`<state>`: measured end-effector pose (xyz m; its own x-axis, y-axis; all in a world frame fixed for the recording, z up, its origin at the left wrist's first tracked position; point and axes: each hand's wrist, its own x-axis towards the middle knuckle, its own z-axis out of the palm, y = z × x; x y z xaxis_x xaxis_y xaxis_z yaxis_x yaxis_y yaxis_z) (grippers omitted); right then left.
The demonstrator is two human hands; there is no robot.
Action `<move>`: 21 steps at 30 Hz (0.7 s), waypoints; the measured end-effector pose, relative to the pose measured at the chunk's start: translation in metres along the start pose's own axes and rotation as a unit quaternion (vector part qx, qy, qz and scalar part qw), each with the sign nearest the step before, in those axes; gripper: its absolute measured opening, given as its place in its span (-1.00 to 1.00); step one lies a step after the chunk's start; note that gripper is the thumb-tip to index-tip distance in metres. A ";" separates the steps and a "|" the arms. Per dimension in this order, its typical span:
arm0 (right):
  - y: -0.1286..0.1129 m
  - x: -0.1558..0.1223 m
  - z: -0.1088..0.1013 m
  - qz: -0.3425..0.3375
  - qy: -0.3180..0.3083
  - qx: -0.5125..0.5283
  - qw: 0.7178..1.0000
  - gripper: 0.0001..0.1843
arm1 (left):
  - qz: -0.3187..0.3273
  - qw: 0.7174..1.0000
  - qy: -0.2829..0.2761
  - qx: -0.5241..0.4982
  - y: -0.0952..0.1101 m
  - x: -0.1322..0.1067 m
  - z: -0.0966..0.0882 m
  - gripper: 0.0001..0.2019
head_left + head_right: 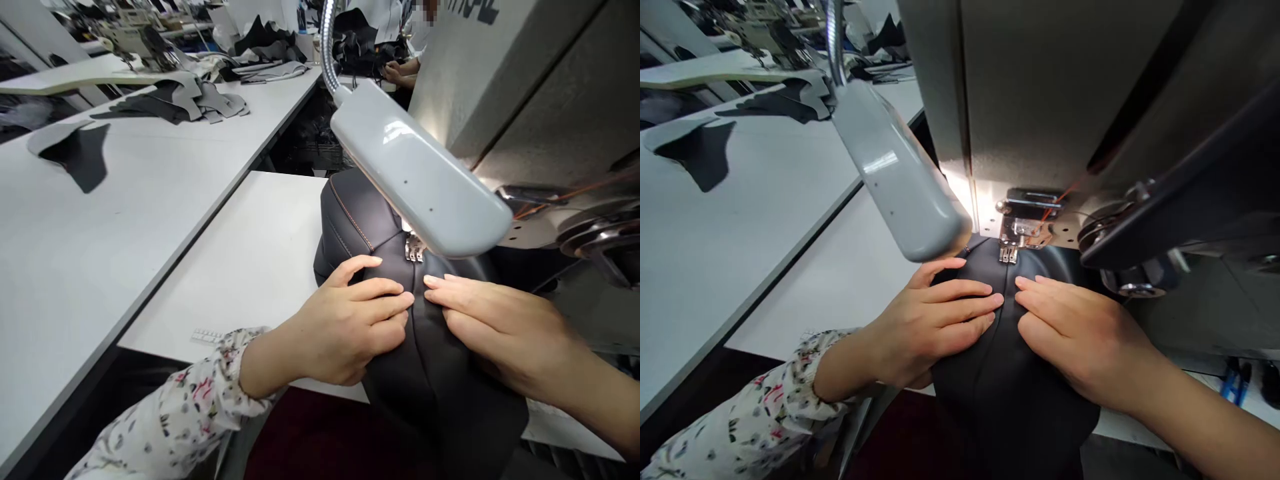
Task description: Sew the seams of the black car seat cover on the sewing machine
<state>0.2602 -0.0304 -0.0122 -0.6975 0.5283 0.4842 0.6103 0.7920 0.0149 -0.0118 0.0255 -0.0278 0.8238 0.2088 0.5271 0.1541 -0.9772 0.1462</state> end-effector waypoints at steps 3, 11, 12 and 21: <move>0.002 0.002 0.001 0.002 0.021 -0.008 1.000 -0.81 | 0.002 1.000 0.016 -0.001 -0.003 0.001 -0.002 -0.70; 0.016 0.005 0.004 -0.015 0.038 -0.042 0.998 -0.79 | -0.012 1.000 0.022 -0.018 -0.015 0.010 0.001 -0.72; 0.018 0.005 0.006 -0.014 0.041 -0.045 0.998 -0.77 | -0.016 0.999 0.020 -0.025 -0.017 0.011 0.001 -0.73; 0.031 0.002 0.019 0.013 0.050 -0.065 0.997 -0.67 | -0.060 0.994 0.035 -0.090 -0.033 0.018 0.011 -0.67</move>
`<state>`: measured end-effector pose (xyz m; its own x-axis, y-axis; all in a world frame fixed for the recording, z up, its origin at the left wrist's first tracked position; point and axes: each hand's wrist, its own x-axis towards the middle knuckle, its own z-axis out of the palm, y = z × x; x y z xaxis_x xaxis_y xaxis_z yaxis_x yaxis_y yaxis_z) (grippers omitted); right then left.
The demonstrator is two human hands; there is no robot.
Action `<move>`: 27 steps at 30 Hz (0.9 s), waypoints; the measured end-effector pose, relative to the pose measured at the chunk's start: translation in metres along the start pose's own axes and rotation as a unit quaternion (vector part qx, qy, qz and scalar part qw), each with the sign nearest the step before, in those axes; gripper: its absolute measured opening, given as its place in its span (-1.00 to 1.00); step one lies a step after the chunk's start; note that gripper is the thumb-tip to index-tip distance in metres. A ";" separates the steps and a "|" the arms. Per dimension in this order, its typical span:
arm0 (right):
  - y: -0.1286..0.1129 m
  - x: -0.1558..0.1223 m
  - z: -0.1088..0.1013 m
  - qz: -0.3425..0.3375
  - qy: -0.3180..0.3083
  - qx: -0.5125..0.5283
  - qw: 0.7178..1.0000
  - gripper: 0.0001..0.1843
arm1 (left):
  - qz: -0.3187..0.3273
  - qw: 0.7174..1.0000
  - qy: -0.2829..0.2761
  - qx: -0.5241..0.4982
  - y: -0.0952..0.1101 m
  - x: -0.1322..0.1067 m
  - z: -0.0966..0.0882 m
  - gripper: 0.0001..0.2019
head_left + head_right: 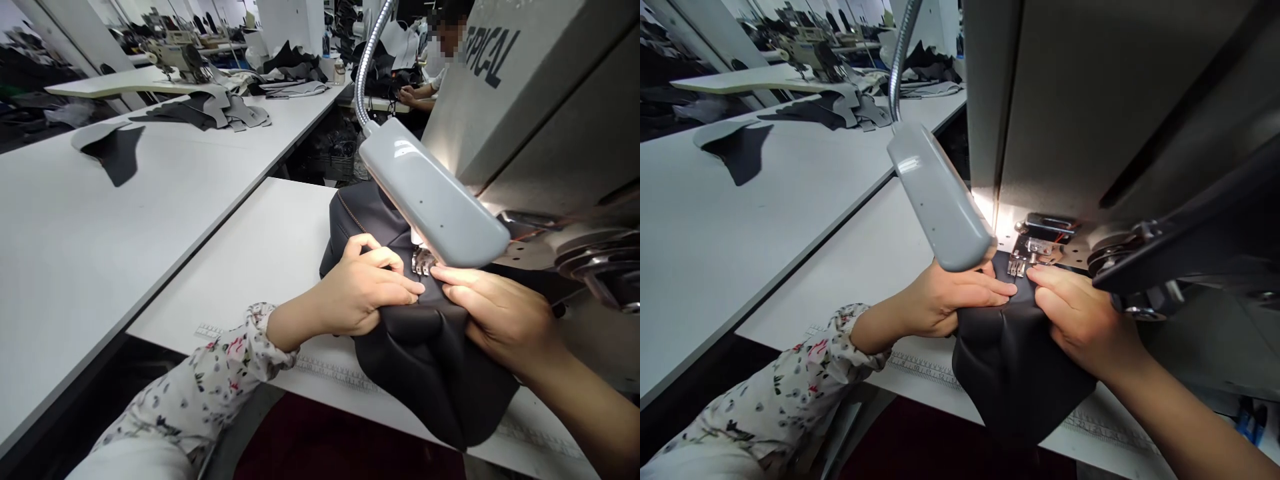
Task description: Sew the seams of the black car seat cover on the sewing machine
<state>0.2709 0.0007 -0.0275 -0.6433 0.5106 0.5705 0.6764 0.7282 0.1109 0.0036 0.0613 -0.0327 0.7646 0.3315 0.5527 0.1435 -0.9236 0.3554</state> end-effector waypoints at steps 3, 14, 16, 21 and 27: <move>0.004 -0.002 0.009 0.024 0.011 -0.004 1.000 -0.66 | -0.003 0.999 0.019 -0.030 -0.006 0.004 0.002 -0.64; -0.034 0.011 -0.045 -0.029 0.013 0.145 0.989 -0.61 | -0.023 0.991 0.073 -0.107 -0.021 0.013 0.015 -0.65; -0.041 0.012 -0.055 -0.102 -0.055 0.089 0.989 -0.54 | -0.037 0.991 0.090 -0.094 -0.016 0.010 0.014 -0.65; -0.062 0.011 -0.045 -0.013 -0.055 0.102 0.993 -0.55 | 0.019 0.961 0.262 0.085 0.017 -0.021 0.029 -0.72; -0.086 0.019 -0.039 0.085 -0.069 0.267 0.958 -0.65 | 0.122 0.975 0.187 0.009 0.036 -0.037 0.044 -0.73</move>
<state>0.2143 -0.0705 0.0052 -0.6072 0.6708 0.4259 0.5195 0.7407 -0.4259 0.0086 0.0074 -0.0735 0.4957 0.1450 0.8563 -0.0012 -0.9858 0.1676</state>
